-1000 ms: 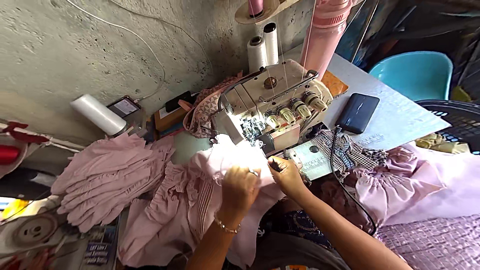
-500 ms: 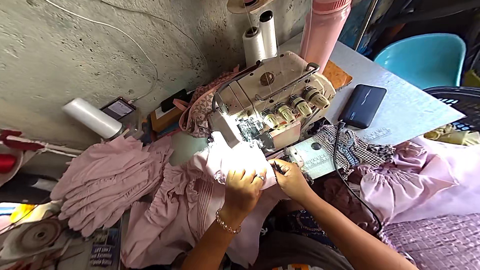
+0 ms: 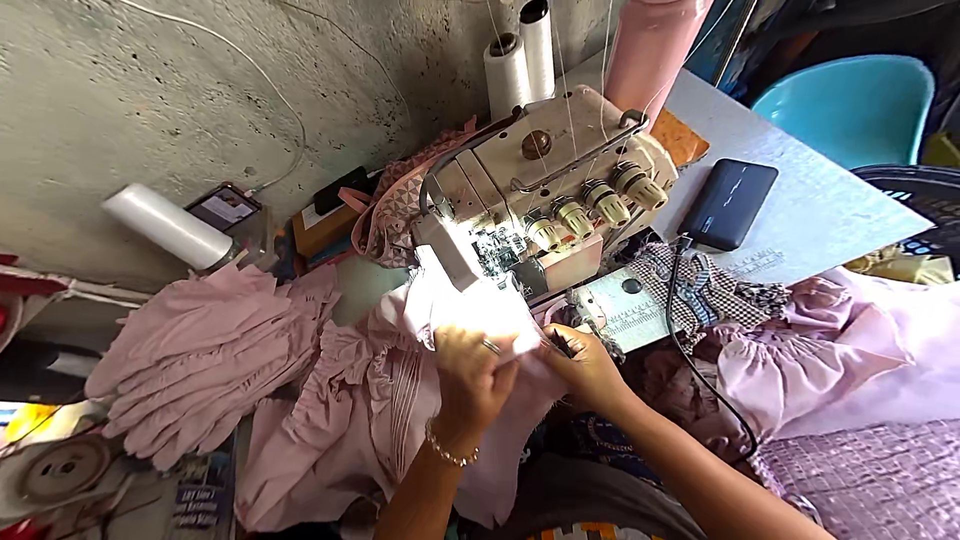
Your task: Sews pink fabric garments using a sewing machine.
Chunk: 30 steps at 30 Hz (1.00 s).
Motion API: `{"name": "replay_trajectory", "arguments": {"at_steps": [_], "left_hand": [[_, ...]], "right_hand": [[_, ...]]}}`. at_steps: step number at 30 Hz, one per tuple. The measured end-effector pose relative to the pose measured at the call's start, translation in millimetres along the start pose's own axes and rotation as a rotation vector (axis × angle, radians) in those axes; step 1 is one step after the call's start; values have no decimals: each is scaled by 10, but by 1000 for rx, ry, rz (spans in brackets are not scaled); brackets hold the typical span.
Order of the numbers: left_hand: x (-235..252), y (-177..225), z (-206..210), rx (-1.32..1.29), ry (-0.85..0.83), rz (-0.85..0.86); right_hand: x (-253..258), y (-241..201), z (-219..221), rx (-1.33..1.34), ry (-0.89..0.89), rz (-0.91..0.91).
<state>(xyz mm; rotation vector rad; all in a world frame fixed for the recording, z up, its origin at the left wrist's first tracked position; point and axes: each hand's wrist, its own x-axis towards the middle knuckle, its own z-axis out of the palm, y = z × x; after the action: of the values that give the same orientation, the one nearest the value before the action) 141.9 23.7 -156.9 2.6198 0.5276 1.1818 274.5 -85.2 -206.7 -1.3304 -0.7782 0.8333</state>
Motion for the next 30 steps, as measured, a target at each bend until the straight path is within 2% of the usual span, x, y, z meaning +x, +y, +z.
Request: {"name": "replay_trajectory", "arguments": {"at_steps": [2, 4, 12, 18, 24, 30], "left_hand": [[-86, 60, 35, 114, -39, 120], [-149, 53, 74, 180, -65, 150], [-94, -69, 149, 169, -51, 130], [-62, -58, 125, 138, -46, 103], [-99, 5, 117, 228, -25, 176], [-121, 22, 118, 194, -31, 195]], "right_hand": [[-3, -20, 10, -7, 12, -23], [14, -33, 32, 12, 23, -22], [54, -62, 44, 11, -1, 0], [-23, -7, 7, 52, 100, 8], [-66, -87, -41, 108, 61, 45], [-74, -166, -67, 169, 6, 128]]}}
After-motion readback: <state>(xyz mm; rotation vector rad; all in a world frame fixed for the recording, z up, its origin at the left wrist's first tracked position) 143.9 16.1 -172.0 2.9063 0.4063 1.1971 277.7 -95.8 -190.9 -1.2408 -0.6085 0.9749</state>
